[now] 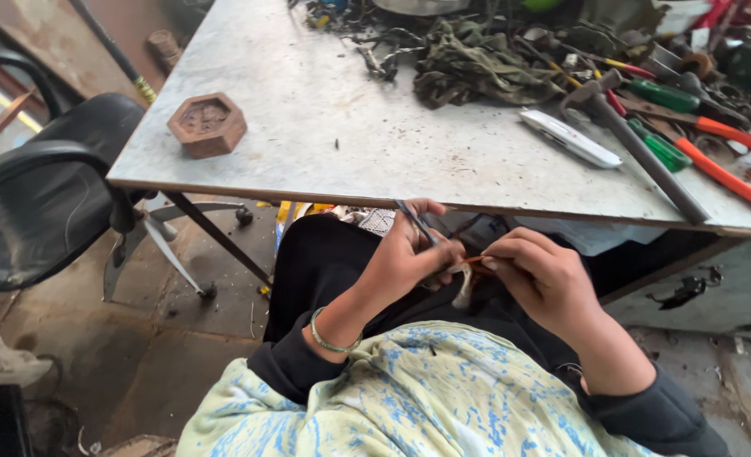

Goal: The person strips the insulation from wires using a knife and pliers.

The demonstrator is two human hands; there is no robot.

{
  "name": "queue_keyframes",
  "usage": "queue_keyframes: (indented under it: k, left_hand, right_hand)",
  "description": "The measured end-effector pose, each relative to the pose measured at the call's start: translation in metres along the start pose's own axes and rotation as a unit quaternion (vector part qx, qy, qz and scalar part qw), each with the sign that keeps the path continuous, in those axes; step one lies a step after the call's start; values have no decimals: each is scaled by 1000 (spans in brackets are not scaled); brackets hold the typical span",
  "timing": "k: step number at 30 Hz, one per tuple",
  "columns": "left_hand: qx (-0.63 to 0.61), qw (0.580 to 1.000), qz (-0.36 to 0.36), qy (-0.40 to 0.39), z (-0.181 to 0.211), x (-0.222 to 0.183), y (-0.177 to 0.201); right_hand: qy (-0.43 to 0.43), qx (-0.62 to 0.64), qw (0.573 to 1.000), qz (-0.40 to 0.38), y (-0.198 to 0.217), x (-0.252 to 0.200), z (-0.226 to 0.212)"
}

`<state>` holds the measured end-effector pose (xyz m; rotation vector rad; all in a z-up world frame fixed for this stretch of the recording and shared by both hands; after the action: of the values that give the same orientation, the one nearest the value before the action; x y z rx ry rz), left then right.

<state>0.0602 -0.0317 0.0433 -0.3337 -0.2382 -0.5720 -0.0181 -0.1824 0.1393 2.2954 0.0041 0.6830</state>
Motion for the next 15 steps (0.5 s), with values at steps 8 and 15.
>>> queue_keyframes:
  k: [8, 15]
  left_hand:
    - [366, 890, 50, -267, 74, -9, -9]
    - [205, 969, -19, -136, 39, -5, -13]
  right_hand:
    - [13, 5, 1000, 27, -1, 1, -2]
    - [14, 6, 999, 51, 3, -2, -5]
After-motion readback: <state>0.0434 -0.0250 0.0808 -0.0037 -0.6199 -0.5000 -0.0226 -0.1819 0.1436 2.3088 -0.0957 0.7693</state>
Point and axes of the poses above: each hand's wrist, its own x-axis towards the middle knuckle, its own y-axis out of the back of the hand, z = x × y, the point moved 8 cm from there along x, towards the middle knuckle, and after that the axes turned 10 degrees about -y, right-handed, at the moved point
